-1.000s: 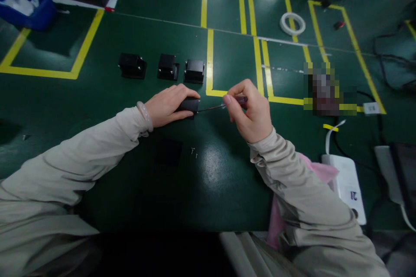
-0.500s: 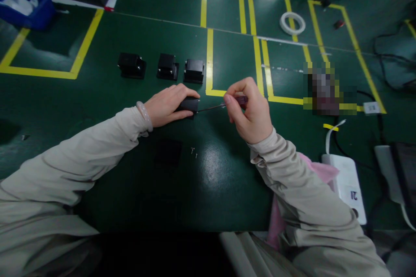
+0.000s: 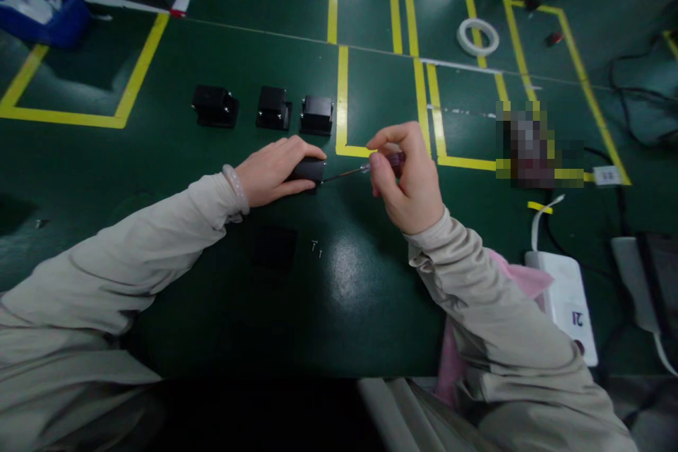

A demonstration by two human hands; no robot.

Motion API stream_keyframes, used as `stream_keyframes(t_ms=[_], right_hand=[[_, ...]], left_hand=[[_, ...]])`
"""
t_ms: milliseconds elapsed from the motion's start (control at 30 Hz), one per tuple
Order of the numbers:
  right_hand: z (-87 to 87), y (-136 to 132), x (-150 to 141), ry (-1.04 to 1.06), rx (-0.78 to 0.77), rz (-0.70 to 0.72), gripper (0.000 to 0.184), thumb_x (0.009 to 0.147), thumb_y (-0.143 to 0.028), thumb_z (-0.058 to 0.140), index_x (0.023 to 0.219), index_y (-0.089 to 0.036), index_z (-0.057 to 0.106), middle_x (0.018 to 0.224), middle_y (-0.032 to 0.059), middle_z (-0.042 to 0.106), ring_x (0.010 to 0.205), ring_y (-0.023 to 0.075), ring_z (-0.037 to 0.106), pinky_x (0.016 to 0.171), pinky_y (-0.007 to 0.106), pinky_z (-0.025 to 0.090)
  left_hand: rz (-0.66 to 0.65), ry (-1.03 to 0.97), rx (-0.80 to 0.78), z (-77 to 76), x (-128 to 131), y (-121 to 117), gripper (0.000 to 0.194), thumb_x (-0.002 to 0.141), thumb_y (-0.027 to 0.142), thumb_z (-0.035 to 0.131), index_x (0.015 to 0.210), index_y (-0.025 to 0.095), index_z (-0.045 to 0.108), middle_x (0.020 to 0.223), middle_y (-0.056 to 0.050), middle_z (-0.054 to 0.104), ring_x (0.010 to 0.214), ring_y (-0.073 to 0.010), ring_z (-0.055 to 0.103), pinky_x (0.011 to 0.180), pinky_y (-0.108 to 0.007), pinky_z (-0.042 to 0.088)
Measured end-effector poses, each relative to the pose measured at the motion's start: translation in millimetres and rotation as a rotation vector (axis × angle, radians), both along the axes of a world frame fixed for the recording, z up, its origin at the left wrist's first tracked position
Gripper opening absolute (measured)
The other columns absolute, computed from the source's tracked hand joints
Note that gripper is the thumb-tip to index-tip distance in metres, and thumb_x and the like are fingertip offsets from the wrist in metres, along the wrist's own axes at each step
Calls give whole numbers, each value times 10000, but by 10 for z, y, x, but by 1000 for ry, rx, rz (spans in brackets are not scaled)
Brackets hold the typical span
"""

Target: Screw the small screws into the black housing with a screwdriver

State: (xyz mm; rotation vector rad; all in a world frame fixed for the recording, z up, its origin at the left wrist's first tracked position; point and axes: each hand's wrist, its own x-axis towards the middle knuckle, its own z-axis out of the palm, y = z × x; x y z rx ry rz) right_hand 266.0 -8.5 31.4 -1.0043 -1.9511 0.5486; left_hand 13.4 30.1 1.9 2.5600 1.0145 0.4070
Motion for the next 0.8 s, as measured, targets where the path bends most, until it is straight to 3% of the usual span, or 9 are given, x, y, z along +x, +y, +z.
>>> stream_keyframes(t_ms=[300, 500, 800], right_hand=[[29, 0, 6, -21, -26, -5, 250, 1033, -435, 458, 921, -220, 523, 788, -11, 580, 669, 101, 566, 647, 281, 488], [-18, 18, 5, 4, 12, 16, 225, 1043, -421, 412, 1078, -218, 502, 825, -8, 569, 677, 105, 555, 653, 294, 497], [7, -2, 2, -2, -35, -18, 247, 1030, -446, 463, 937, -225, 521, 765, -22, 574, 634, 94, 550, 617, 279, 475]], left_hand=[[-2, -10, 0, 0, -3, -2, 418, 954, 336, 591, 1331, 167, 529, 1238, -117, 623, 1118, -272, 602, 998, -435, 476], [-5, 6, -1, 12, -5, -3, 431, 953, 338, 588, 1338, 153, 532, 1231, -124, 622, 1087, -275, 608, 975, -440, 489], [-10, -3, 6, 2, -2, 1, 432, 950, 332, 597, 1335, 150, 531, 1232, -122, 622, 1102, -272, 605, 990, -435, 485]])
